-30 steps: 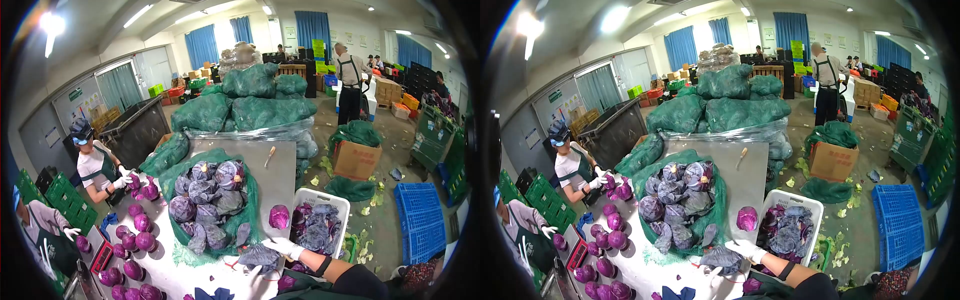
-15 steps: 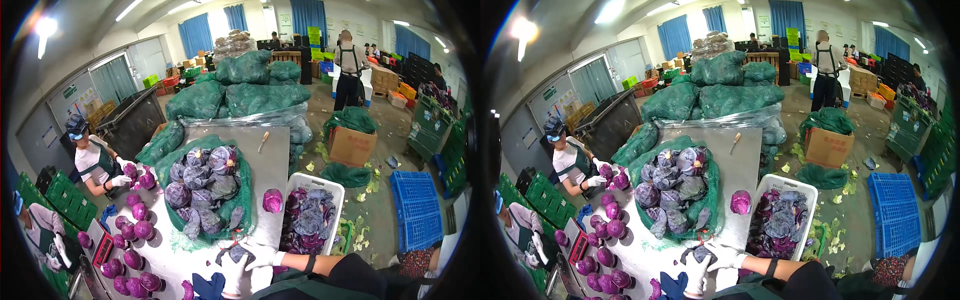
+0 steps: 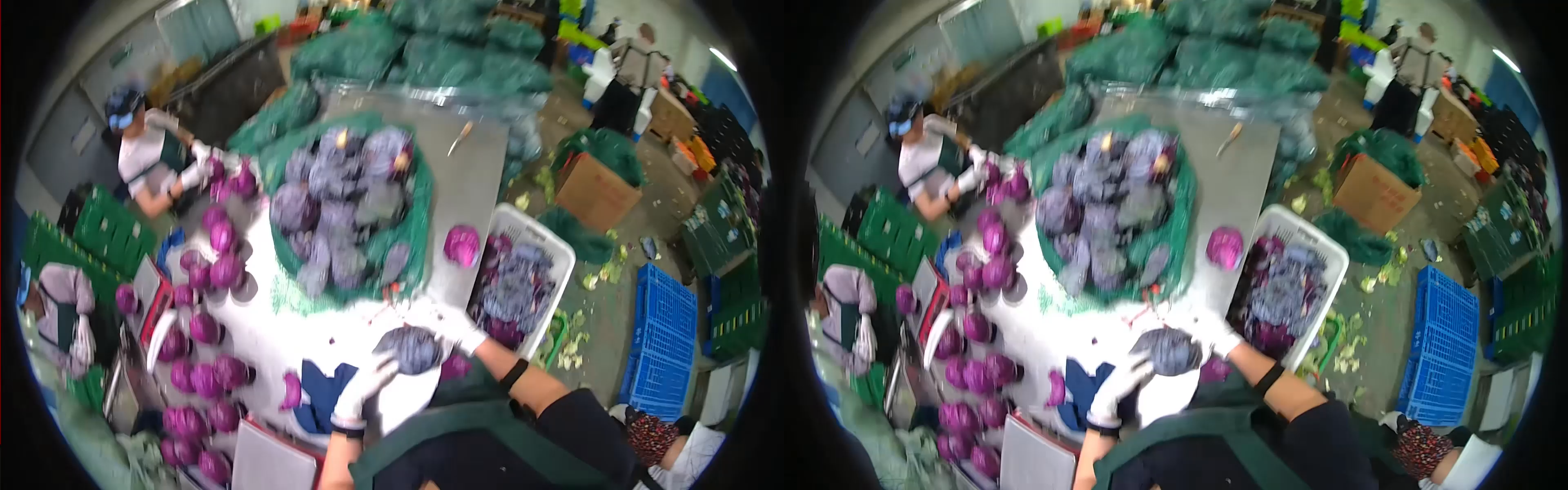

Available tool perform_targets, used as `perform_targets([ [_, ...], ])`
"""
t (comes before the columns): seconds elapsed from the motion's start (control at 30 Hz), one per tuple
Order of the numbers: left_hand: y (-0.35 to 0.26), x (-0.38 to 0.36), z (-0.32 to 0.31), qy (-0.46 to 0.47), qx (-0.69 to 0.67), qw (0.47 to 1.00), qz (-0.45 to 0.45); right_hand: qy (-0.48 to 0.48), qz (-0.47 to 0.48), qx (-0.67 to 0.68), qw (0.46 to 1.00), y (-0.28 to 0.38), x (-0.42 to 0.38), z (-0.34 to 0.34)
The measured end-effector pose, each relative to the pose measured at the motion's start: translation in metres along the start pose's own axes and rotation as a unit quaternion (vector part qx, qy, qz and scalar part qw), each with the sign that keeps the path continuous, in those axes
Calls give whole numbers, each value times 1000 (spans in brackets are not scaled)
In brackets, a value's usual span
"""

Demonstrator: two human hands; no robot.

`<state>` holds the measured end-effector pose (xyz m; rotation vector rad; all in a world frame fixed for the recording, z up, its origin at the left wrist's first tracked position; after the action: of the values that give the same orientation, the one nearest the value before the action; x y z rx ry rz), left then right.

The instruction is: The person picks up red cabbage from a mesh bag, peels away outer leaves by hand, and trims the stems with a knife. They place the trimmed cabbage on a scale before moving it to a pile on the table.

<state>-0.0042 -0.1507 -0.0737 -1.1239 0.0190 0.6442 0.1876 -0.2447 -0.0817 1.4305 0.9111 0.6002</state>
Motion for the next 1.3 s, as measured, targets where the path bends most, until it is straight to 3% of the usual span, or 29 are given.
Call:
perform_targets([
  [0.03,20,2,-12,36,-166,978,122,5,-19,-44,999,-40,3,17],
  [0.07,8,5,-6,-20,-87,993,82,28,-31,-146,988,-28,-5,16],
  [0.1,-4,6,2,-87,-89,992,36,43,-36,-164,985,-41,-6,20],
  [0.17,8,21,4,-173,-142,973,61,23,-74,-8,997,-40,-17,12],
  [0.23,-6,22,11,-232,-159,960,-11,19,-50,28,998,-22,-10,15],
  [0.27,-14,18,10,-169,-209,961,68,38,-59,-30,997,-11,-9,16],
  [0.3,-18,17,9,-168,-209,961,68,56,-71,-86,992,-2,-11,15],
  [0.37,-3,14,-17,-66,-424,888,164,70,0,-157,985,21,-9,3],
  [0.4,-7,16,-16,-86,-373,915,130,59,161,-269,948,40,-4,-6],
  [0.43,4,25,-12,-167,-174,969,54,63,165,-415,893,39,-6,-7],
  [0.5,-41,19,6,-211,-1,975,71,50,184,-484,854,60,-7,-23],
  [0.57,-68,23,11,-302,86,948,-56,59,167,-514,839,62,9,-28],
  [0.63,-77,34,1,-285,139,947,-53,39,180,-539,822,60,24,-23],
  [0.73,-84,44,1,-266,128,954,-55,22,231,-537,811,62,38,-9],
  [0.83,-78,43,-2,-247,108,961,-57,34,219,-488,844,56,51,8],
  [0.87,-75,40,-2,-252,108,960,-52,15,195,-518,833,47,57,18],
  [0.9,-71,36,-6,-250,108,961,-51,-15,207,-470,858,26,64,32],
  [0.97,-66,32,-9,-268,123,954,-54,-10,121,-405,906,2,73,41],
  [1.0,-66,29,-11,-271,128,952,-56,-10,123,-404,906,1,73,37],
  [1.07,-52,18,-9,-275,70,957,-61,-4,164,-477,863,6,71,19],
  [1.1,-47,18,-8,-273,6,959,-75,22,245,-472,847,22,61,4],
  [1.13,-45,16,-5,-248,-30,967,-50,55,297,-475,826,36,45,-10],
  [1.17,-49,13,2,-216,-63,974,-28,77,276,-472,833,65,23,-26],
  [1.23,-73,17,3,-105,-132,985,-28,90,340,-433,830,53,5,-34],
  [1.27,-55,22,-4,-118,-51,991,29,100,285,-485,821,47,2,-35],
  [1.3,-55,28,-6,-128,-28,991,5,113,229,-529,809,46,-2,-34],
])
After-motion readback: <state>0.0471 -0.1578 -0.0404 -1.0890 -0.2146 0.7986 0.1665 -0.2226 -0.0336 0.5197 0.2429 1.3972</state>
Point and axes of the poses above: each hand's wrist, its own x-axis towards the middle knuckle, its own z-axis out of the back of the hand, y = z × x, the point moved 8 cm from there along x, towards the middle knuckle, and after that the axes turned 13 degrees about z, right-handed, at the moved point
